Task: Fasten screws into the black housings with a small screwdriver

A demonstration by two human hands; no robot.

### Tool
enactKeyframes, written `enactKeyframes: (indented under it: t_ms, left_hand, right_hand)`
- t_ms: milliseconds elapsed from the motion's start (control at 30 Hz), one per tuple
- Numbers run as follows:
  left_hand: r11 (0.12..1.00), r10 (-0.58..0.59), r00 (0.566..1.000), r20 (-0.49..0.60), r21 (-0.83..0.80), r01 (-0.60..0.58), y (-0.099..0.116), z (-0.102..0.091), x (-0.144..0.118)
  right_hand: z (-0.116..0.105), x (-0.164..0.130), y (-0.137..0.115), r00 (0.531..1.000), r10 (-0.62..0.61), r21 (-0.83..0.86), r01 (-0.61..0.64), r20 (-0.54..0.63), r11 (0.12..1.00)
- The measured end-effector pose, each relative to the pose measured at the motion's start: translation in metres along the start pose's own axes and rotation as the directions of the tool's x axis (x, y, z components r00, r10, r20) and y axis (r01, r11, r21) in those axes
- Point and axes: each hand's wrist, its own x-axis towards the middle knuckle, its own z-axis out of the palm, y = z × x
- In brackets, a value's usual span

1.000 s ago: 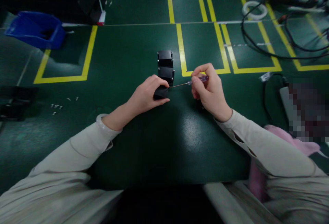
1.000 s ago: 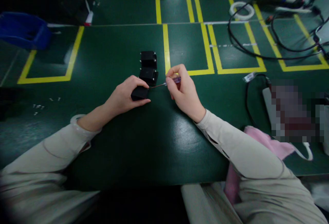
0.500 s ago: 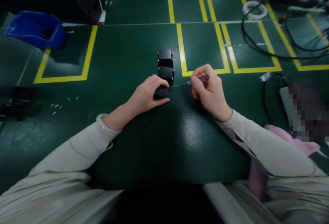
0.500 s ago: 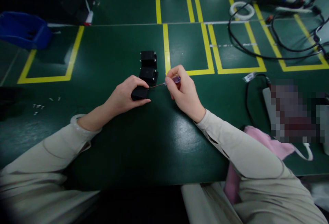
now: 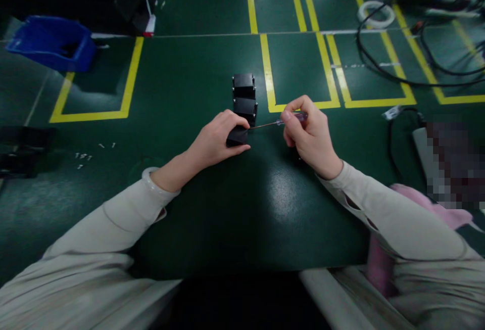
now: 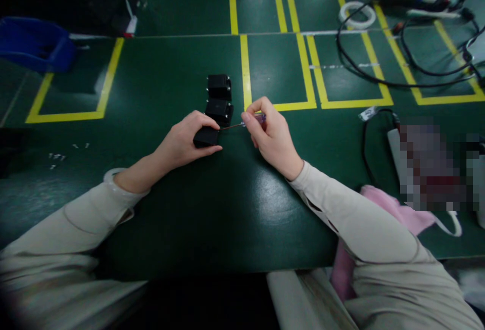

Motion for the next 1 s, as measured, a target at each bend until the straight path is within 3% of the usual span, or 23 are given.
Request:
enactKeyframes:
  t_ms: [1000]
  left_hand:
    - [0.999,-0.049,0.998,0.042,-0.008,0.049,0.0023,-0.0019,0.0009]
  right_hand:
    - [0.0001,-0.0002,-0.0013,1.0,-0.004,0.017,0.004,-0.007,1.0]
